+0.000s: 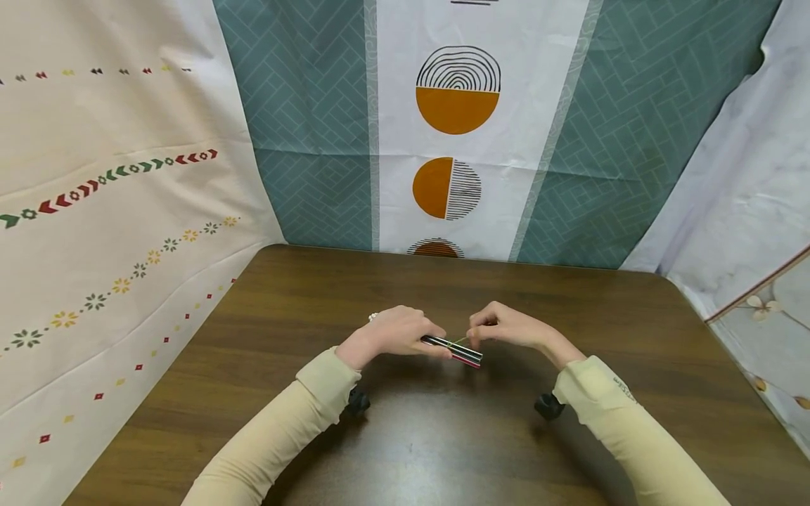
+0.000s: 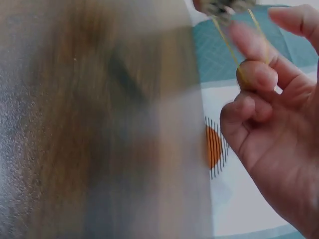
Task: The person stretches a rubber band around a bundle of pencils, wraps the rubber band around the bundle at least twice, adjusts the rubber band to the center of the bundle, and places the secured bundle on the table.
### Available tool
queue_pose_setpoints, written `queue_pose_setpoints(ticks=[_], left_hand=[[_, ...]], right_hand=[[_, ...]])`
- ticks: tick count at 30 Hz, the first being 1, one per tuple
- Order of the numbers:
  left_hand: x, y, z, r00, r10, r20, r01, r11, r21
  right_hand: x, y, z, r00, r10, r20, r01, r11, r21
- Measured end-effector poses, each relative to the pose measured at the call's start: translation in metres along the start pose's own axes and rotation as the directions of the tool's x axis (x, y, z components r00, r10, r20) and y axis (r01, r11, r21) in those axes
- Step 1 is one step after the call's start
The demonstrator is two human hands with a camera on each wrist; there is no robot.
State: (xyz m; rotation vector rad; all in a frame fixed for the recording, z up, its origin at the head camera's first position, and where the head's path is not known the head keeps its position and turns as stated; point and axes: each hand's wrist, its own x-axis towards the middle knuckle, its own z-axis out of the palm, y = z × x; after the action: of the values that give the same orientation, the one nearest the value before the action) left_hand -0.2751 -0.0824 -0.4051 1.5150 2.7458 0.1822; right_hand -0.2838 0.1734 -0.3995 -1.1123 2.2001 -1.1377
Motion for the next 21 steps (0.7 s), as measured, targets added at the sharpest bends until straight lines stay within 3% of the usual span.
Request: queue_pose_setpoints(ticks=[5, 11, 16, 21], left_hand=[[0.000, 0.001, 0.002, 1.000, 0.020, 0.009, -0.020, 1.000, 0.013], [0.000, 0.001, 0.004, 1.000, 0.020, 0.016, -0.020, 0.999, -0.032], [0.001, 0.001, 0.005, 1.000, -0.004, 0.024, 0.005, 0.999, -0.044], [0.004, 0.007, 0.002, 1.000, 0.013, 0.014, -0.013, 1.000, -0.024]], right_hand=[[-0.003, 0.004, 0.008, 0.986, -0.089, -0.141, 0.103, 0.990, 0.096], [0.000, 0.009, 0.024, 0.916, -0.205, -0.345, 0.227, 0.974, 0.025], [0.002, 0.010, 0.030, 0.850, -0.236, -0.472, 0.144, 0.964, -0.223], [0.007, 0.006, 0.034, 0.787, -0.285, -0.547, 0.015, 0.896, -0.444]])
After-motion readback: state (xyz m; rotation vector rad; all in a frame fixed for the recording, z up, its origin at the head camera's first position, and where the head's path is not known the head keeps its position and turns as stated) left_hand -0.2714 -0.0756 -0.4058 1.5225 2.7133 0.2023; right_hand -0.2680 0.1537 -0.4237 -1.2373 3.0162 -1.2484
